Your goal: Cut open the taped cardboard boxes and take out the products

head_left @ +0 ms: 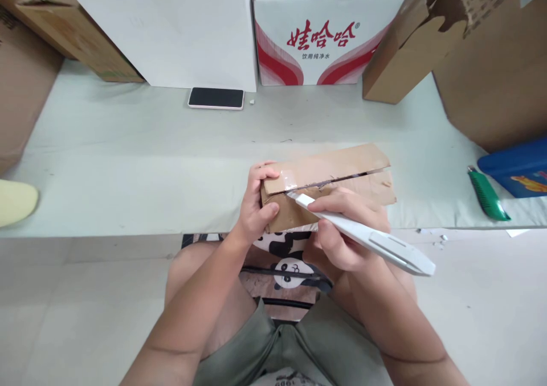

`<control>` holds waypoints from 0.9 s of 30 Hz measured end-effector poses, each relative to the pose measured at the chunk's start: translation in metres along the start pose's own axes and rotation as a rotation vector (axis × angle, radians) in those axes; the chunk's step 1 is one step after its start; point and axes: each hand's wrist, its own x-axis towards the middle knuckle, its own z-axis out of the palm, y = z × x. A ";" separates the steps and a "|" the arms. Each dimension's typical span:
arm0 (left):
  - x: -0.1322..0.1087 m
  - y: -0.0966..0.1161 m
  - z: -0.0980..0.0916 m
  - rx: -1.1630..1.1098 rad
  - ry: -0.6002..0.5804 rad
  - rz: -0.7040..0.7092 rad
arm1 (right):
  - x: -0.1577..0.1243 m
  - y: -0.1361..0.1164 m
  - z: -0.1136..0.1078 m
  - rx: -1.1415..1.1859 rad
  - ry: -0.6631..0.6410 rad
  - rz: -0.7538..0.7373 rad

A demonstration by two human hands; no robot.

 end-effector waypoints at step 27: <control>-0.006 0.005 0.005 -0.084 0.038 -0.044 | -0.010 0.036 0.005 0.056 0.270 -0.206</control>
